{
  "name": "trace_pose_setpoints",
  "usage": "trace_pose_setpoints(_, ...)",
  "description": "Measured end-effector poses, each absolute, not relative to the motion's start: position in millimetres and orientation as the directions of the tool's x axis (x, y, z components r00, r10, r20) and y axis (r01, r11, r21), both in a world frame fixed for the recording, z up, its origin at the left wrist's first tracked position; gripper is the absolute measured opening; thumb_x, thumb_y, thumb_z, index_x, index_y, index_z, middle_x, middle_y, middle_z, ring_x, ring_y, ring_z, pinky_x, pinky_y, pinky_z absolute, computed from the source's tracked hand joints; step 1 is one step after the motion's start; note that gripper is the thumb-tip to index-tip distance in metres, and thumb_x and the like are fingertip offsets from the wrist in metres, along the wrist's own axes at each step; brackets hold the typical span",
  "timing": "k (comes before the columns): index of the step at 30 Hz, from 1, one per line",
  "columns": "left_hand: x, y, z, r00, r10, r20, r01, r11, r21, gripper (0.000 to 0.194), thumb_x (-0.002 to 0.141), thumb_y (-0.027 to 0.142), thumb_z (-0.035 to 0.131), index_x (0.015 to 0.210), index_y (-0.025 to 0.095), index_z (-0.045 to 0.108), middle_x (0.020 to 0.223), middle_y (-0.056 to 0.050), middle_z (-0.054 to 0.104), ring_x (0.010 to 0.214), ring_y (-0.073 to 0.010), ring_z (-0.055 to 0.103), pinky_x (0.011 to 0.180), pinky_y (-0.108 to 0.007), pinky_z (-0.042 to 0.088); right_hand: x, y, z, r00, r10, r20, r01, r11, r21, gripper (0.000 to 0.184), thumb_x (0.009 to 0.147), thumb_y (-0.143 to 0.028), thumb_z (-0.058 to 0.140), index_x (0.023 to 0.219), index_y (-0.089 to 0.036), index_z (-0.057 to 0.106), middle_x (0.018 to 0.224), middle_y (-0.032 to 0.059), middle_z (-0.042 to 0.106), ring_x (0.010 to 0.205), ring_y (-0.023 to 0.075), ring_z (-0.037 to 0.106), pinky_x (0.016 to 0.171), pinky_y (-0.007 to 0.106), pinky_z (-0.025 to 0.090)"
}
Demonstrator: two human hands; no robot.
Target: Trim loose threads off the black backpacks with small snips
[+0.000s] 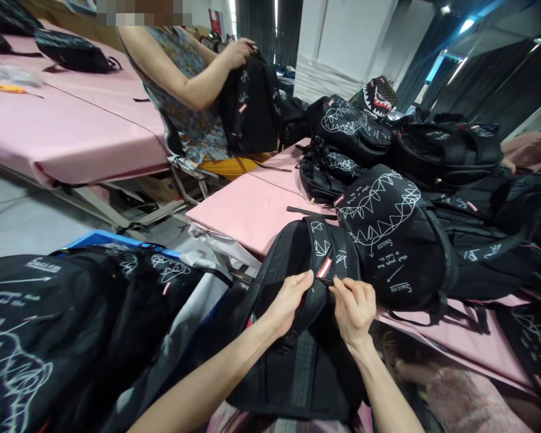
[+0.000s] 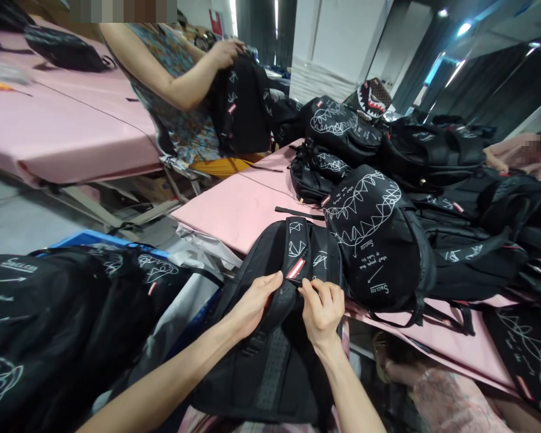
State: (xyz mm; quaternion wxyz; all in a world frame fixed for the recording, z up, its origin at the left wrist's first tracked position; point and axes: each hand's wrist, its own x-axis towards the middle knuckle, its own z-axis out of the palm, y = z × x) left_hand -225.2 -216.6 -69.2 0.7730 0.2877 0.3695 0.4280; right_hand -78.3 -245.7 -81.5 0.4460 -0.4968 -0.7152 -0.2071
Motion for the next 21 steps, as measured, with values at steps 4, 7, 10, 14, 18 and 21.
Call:
trace_pose_setpoints(4,-230.5,-215.0,-67.9,0.358,0.871,-0.336,-0.446,0.475,0.758,0.043,0.065,0.052,0.070,0.076,0.011,0.065,0.067,-0.003,0.063,0.058,-0.0108,0.052,0.056,-0.021,0.036,-69.6,-245.3,-81.2,0.092,0.634,0.768,0.802,0.410,-0.435,0.019,0.081,-0.014,0.062,0.097,-0.023,0.066,0.085,0.0039,0.064,0.080,0.0180,0.055,0.072,0.034,0.046)
trace_pose_setpoints(7,-241.1,-211.1,-67.2,0.379,0.865,-0.329,-0.435,0.480,0.762,0.042,0.066,0.049,0.070,0.082,0.011,0.067,0.075,-0.005,0.067,0.064,-0.0135,0.057,0.061,-0.023,0.040,-53.0,-227.2,-80.0,0.167,0.736,0.656,0.648,0.419,-0.635,0.015,0.080,-0.020,0.064,0.094,-0.023,0.067,0.089,0.0039,0.063,0.086,0.0192,0.055,0.075,0.035,0.046)
trace_pose_setpoints(10,-254.1,-206.9,-67.2,0.398,0.857,-0.328,-0.422,0.488,0.764,0.038,0.066,0.046,0.071,0.081,0.011,0.067,0.079,-0.007,0.069,0.067,-0.0145,0.060,0.064,-0.023,0.043,-40.3,-196.9,-77.8,0.011,0.787,0.616,0.561,0.506,-0.656,0.013,0.078,-0.023,0.067,0.091,-0.024,0.069,0.088,0.0030,0.064,0.087,0.0193,0.055,0.078,0.036,0.045)
trace_pose_setpoints(14,-269.0,-203.2,-68.8,0.411,0.848,-0.335,-0.414,0.501,0.760,0.036,0.065,0.044,0.073,0.078,0.011,0.067,0.076,-0.007,0.069,0.065,-0.0140,0.061,0.062,-0.022,0.044,-42.0,-160.9,-73.1,-0.180,0.776,0.605,0.467,0.608,-0.642,0.014,0.078,-0.025,0.068,0.091,-0.027,0.070,0.088,0.0027,0.063,0.087,0.0193,0.054,0.079,0.036,0.043)
trace_pose_setpoints(18,-279.0,-200.7,-71.1,0.408,0.840,-0.358,-0.411,0.519,0.749,0.034,0.063,0.042,0.074,0.071,0.011,0.065,0.067,-0.004,0.067,0.056,-0.0115,0.058,0.054,-0.020,0.041,-51.1,-141.1,-68.9,-0.338,0.740,0.581,0.386,0.672,-0.632,0.014,0.078,-0.028,0.068,0.092,-0.028,0.071,0.086,0.0025,0.062,0.085,0.0193,0.053,0.077,0.035,0.044)
trace_pose_setpoints(21,-283.8,-198.4,-71.7,0.413,0.830,-0.374,-0.408,0.536,0.739,0.034,0.063,0.042,0.074,0.072,0.010,0.066,0.068,-0.005,0.067,0.057,-0.0123,0.058,0.055,-0.021,0.042,-54.3,-132.8,-67.3,-0.401,0.712,0.577,0.358,0.701,-0.617,0.014,0.078,-0.027,0.068,0.092,-0.029,0.071,0.084,0.0021,0.062,0.083,0.0186,0.052,0.075,0.035,0.043)
